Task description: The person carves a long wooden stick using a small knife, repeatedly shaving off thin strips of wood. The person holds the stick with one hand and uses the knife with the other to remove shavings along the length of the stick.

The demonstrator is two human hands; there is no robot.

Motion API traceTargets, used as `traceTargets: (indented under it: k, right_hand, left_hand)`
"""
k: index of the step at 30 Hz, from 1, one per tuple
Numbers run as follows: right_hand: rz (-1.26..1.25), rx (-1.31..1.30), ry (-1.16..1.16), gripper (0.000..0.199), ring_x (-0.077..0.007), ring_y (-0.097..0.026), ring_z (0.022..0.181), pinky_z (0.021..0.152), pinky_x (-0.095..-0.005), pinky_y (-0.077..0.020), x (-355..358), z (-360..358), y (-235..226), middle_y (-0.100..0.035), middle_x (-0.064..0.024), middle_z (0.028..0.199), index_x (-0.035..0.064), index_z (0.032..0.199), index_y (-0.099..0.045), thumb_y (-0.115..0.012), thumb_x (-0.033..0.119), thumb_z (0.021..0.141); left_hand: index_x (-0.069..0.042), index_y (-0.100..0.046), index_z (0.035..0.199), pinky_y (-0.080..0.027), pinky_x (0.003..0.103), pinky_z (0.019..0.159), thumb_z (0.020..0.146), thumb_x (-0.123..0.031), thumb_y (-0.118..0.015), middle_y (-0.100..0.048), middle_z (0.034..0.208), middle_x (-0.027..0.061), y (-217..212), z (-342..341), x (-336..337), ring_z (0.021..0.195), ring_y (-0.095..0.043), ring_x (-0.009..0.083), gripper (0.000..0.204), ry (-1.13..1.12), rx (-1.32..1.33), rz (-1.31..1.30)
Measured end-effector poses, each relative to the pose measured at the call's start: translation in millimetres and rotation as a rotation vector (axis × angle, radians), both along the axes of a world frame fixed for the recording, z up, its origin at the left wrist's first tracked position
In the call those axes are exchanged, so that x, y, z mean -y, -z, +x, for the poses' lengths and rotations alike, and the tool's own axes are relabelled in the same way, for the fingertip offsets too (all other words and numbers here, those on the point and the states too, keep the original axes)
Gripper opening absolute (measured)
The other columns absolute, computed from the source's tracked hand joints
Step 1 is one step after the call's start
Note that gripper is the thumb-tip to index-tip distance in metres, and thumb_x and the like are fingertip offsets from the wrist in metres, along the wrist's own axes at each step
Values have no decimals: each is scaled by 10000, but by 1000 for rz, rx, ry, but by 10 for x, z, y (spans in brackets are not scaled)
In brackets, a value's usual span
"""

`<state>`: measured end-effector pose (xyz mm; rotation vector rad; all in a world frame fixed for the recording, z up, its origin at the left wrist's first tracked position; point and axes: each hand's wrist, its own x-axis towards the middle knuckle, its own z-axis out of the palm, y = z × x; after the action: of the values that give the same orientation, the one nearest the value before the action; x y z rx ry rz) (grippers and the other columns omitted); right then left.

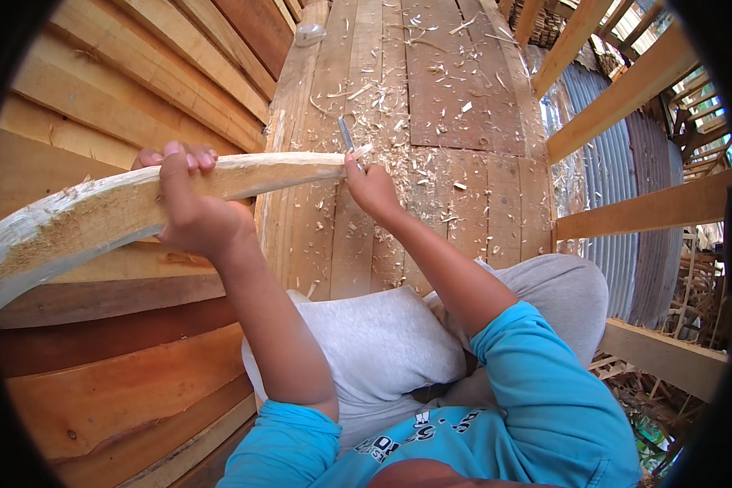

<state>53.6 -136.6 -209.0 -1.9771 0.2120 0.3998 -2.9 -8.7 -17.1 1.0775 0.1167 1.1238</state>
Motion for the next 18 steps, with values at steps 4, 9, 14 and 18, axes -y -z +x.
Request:
traceTargets:
  k: [4,9,14,18]
  right_hand:
    - [9,-5,-5,718,-417,-671,802,747,-463,-506,74,134,118,-663,-297,782,-105,841,-675,-518,594,881]
    - [125,-287,-104,580,-166,-398,470,448,-353,-287,200,288,84,-445,-37,557,72,664,-480,-483,594,916]
    - [395,-640,-178,553,-72,-170,412,396,-281,-114,333,388,55,-229,73,505,177,604,-307,-432,597,940]
    - [462,-726,-208,538,-63,-153,414,393,-260,-90,372,429,77,-223,82,506,186,618,-318,-414,599,948]
  left_hand:
    - [-107,-465,890,-408,318,681,814,11,-598,-439,682,7,-35,8,119,638,-442,126,193,42,11,8]
    - [-100,-443,887,-406,299,643,801,37,-587,-439,694,14,-77,1,324,623,-438,134,216,51,22,67]
    - [-93,-437,895,-402,289,619,799,57,-581,-434,708,21,-63,12,377,613,-436,136,229,95,28,106]
    - [-88,-434,895,-401,287,610,796,70,-579,-430,709,21,-91,14,394,613,-440,135,236,79,45,124]
